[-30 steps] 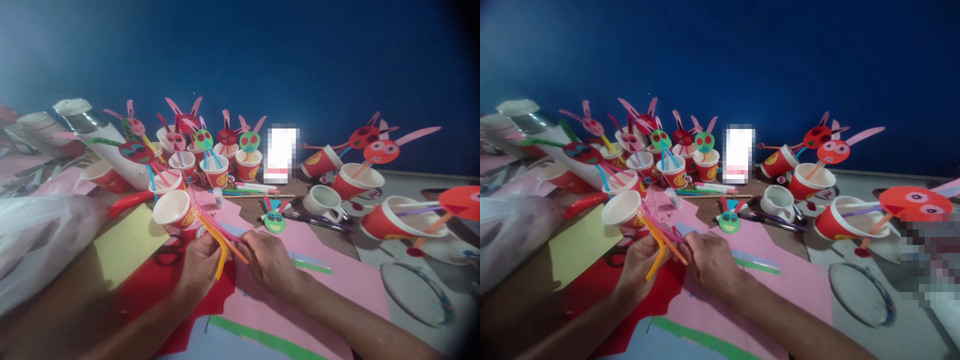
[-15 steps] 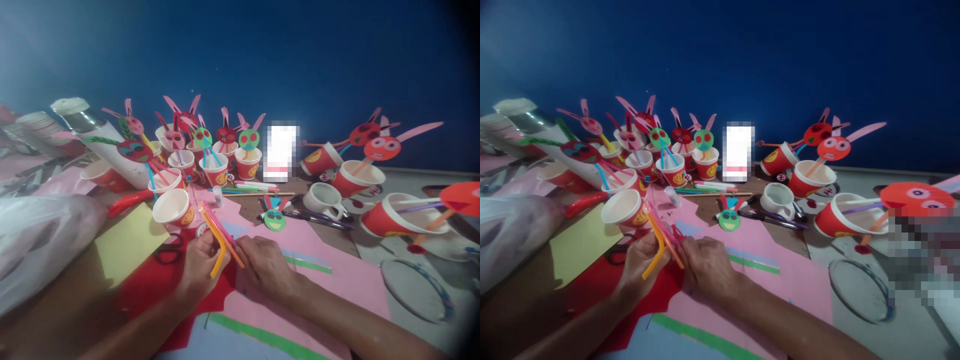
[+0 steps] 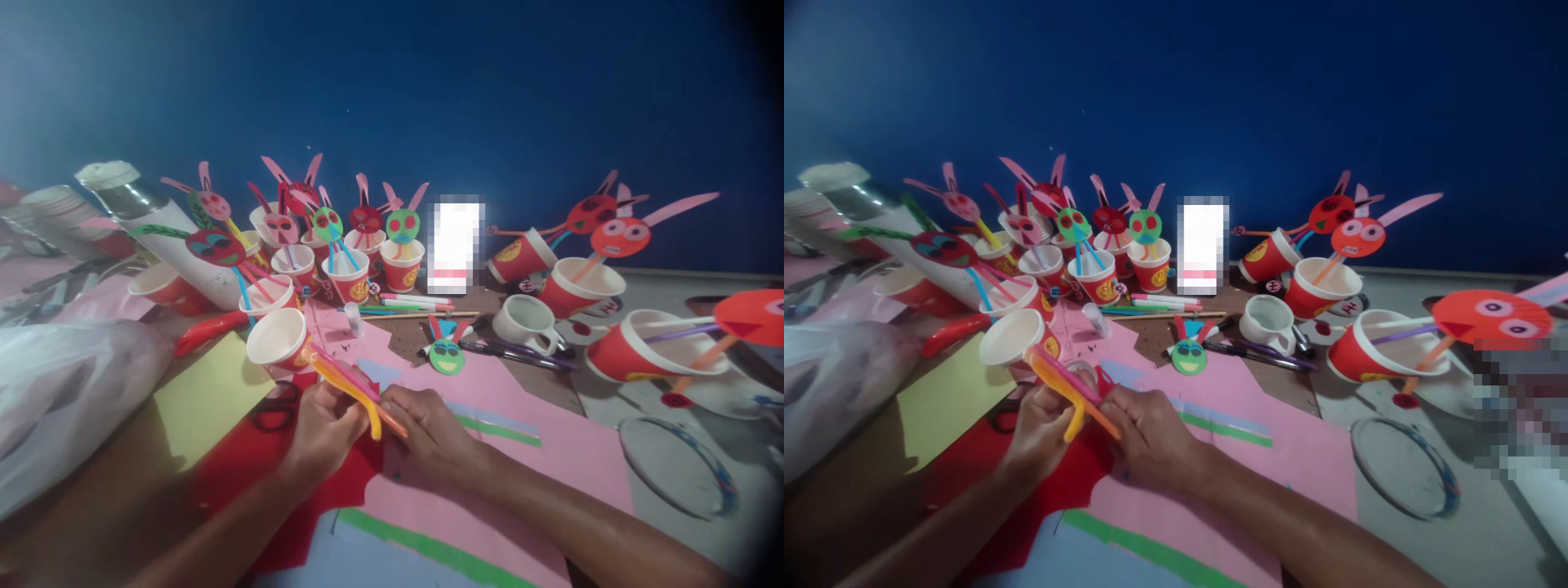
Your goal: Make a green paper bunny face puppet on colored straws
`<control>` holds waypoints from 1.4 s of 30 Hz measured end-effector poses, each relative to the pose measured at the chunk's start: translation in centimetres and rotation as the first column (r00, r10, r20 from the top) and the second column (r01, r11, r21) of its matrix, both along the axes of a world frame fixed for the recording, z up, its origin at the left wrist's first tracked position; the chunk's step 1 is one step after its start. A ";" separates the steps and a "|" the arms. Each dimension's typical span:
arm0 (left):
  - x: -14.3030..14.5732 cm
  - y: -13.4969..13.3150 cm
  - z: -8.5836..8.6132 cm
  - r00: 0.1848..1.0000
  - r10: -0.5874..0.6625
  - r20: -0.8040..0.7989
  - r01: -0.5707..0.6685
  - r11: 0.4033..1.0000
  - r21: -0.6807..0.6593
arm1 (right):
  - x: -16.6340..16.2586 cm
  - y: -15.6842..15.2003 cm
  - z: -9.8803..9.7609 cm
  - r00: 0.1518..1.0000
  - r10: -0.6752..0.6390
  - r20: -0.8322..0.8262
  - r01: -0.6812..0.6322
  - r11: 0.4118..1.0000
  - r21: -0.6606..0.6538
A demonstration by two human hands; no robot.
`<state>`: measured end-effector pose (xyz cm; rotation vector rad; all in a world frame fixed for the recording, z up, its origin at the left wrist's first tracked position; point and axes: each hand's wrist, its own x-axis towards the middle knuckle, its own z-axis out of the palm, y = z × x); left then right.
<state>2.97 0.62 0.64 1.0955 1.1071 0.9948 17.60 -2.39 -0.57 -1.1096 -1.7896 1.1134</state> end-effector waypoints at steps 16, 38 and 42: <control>-1.1 1.2 0.7 0.949 -0.313 0.035 0.311 0.950 0.037 | -0.2 0.2 0.0 0.747 -0.089 -0.659 -0.364 0.775 -0.517; -1.7 1.0 -0.1 0.912 -0.364 0.187 0.366 0.930 0.027 | -1.1 0.3 -0.6 0.529 -0.229 -0.817 -0.481 0.713 -0.510; -1.5 1.1 -0.1 0.904 -0.370 0.215 0.374 0.927 0.021 | -0.9 0.3 -0.5 0.597 -0.202 -0.777 -0.419 0.747 -0.516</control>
